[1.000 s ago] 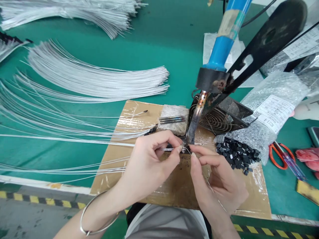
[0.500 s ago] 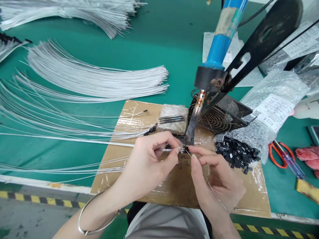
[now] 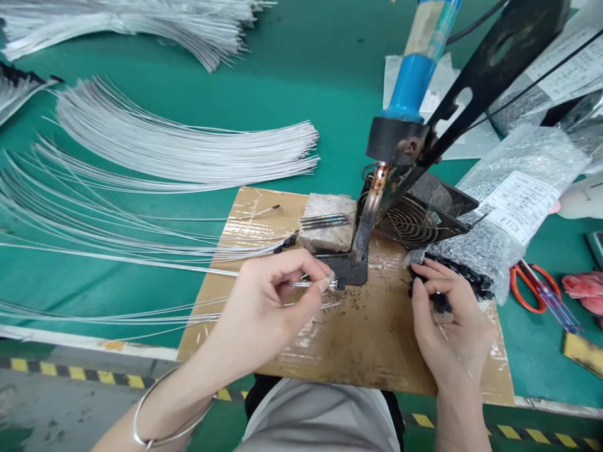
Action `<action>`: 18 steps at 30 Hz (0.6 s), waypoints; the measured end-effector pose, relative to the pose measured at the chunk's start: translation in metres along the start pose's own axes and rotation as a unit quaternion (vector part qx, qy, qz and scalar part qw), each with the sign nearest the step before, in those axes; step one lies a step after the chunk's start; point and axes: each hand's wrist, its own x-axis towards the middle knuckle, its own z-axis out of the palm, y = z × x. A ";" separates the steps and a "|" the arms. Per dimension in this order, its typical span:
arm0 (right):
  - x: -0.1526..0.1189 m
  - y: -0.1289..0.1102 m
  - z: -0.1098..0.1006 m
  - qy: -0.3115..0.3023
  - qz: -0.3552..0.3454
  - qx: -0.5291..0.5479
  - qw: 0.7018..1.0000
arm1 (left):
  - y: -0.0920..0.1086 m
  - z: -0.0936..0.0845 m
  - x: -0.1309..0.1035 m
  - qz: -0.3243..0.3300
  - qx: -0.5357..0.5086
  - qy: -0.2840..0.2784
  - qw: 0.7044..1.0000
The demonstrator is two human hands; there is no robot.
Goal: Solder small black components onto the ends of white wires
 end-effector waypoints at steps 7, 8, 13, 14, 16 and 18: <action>-0.001 0.003 0.004 -0.021 -0.059 -0.027 0.998 | 0.003 -0.002 -0.003 -0.001 -0.009 0.000 1.000; -0.002 0.003 0.004 -0.020 -0.050 -0.012 0.999 | 0.003 -0.003 -0.003 -0.002 -0.010 -0.001 1.000; -0.007 0.004 0.003 0.007 0.012 0.064 0.998 | 0.002 -0.004 -0.003 0.006 -0.006 -0.002 1.000; -0.008 0.004 0.003 0.017 0.021 0.072 0.997 | 0.002 -0.004 -0.004 0.012 -0.003 -0.003 1.000; -0.008 0.004 0.003 0.033 0.035 0.085 0.995 | 0.001 -0.006 -0.007 0.028 0.013 -0.009 0.999; -0.007 0.003 0.003 0.043 0.047 0.098 0.993 | 0.001 -0.011 -0.012 0.062 0.047 -0.004 0.997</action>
